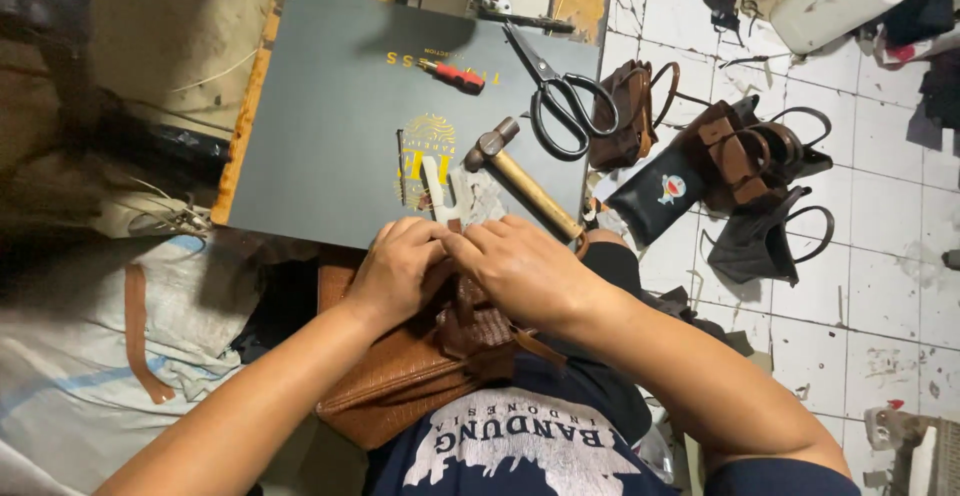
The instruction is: Using a hammer and punch tool to attach straps and hardware to a leather bag
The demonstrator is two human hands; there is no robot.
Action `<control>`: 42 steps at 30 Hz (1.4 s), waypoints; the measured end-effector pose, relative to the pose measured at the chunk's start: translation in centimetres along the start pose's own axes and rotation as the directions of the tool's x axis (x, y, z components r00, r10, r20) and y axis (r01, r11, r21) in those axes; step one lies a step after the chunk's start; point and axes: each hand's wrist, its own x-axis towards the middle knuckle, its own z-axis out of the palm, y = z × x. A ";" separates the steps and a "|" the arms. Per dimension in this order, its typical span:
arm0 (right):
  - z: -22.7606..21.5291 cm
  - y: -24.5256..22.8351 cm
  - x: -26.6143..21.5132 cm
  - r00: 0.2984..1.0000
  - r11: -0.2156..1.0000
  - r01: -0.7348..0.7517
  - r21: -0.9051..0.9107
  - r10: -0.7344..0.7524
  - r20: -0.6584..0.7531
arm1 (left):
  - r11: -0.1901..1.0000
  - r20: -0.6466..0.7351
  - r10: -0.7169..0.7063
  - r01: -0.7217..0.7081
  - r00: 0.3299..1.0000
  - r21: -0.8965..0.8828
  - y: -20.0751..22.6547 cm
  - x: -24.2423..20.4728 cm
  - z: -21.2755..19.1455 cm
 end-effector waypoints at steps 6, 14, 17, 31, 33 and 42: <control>1.7 0.9 0.1 0.992 0.988 0.099 -0.118 -0.108 -0.068 | 1.000 -0.029 -0.017 0.017 0.999 -0.002 -0.4 -0.4 0.9; 5.3 1.7 -0.4 0.954 0.972 0.132 -0.197 -0.178 -0.242 | 0.999 -0.080 0.003 -0.007 0.997 -0.045 -0.5 -0.6 1.4; 4.5 1.2 -0.2 0.958 0.970 0.052 -0.238 -0.117 -0.263 | 0.998 -0.069 0.004 -0.008 0.998 -0.061 -0.5 -0.9 1.6; 4.3 -0.9 -1.4 0.968 0.994 0.003 -0.106 -0.029 -0.250 | 0.997 -0.078 0.025 -0.031 0.997 -0.073 -0.1 -0.4 0.8; 3.4 -1.3 -1.6 0.977 0.995 -0.006 -0.097 -0.015 -0.214 | 0.997 -0.081 0.033 -0.038 0.996 -0.066 -0.1 -0.6 0.9; 1.6 0.0 -2.7 0.981 0.996 -0.091 -0.003 0.089 -0.175 | 0.997 -0.074 0.025 -0.030 0.997 -0.070 0.0 -0.4 0.7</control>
